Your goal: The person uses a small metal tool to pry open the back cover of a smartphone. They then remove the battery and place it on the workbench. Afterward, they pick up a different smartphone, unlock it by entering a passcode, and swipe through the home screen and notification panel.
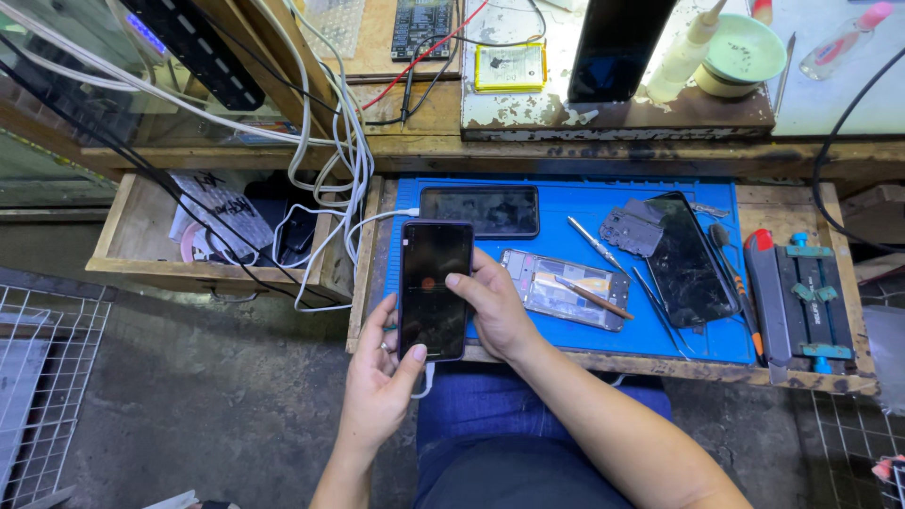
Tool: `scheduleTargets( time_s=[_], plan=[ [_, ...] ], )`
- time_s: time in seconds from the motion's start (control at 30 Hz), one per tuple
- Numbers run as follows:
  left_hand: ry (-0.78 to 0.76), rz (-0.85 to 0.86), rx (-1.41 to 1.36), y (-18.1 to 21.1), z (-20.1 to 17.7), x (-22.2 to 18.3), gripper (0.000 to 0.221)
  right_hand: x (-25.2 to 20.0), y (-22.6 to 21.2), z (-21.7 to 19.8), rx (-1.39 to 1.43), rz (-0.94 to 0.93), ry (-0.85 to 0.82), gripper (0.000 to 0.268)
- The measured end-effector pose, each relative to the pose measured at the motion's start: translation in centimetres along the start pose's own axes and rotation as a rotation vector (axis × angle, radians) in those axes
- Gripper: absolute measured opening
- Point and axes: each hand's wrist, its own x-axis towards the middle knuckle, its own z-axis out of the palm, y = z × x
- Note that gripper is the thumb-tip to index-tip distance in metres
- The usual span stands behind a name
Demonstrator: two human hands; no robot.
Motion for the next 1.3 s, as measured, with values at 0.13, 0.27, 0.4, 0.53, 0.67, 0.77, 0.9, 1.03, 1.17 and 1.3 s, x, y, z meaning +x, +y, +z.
scheduleTargets(
  time_s=[0.13,0.27,0.4,0.53,0.67,0.77,0.9,1.03,1.17,1.3],
  plan=[
    [-0.041,-0.015,-0.112,-0.8,-0.8,0.5,0.065,-0.2,-0.4,0.1,0.097,0.055,-0.052,0.047],
    [-0.047,-0.007,-0.145,-0.7,-1.5,0.7,0.060,-0.3,-0.4,0.2,0.049,0.086,-0.104,0.064],
    [-0.039,-0.011,-0.198,-0.8,-1.8,1.0,0.056,-0.2,-0.4,0.4,-0.042,0.085,-0.163,0.081],
    [-0.025,0.015,-0.232,-1.2,-1.7,1.1,0.054,-0.2,-0.3,0.3,-0.123,0.071,-0.179,0.089],
    [-0.014,0.013,-0.230,-1.4,-1.8,1.1,0.051,-0.3,-0.3,0.4,-0.128,0.085,-0.176,0.090],
    [-0.002,-0.001,-0.226,-1.5,-1.8,0.9,0.050,-0.4,-0.1,0.4,-0.135,0.085,-0.185,0.090],
    [0.010,-0.014,-0.218,-1.4,-1.7,1.0,0.050,-0.3,0.0,0.3,-0.136,0.092,-0.186,0.091],
    [0.012,-0.026,-0.222,-1.4,-1.6,0.9,0.050,-0.3,0.1,0.3,-0.145,0.078,-0.185,0.090],
    [0.013,-0.035,-0.219,-1.3,-1.7,1.0,0.050,-0.3,-0.1,0.5,-0.158,0.101,-0.179,0.089],
    [0.027,-0.051,-0.209,-1.6,-1.9,1.1,0.051,-0.4,-0.3,0.6,-0.175,0.120,-0.189,0.090]
  ],
)
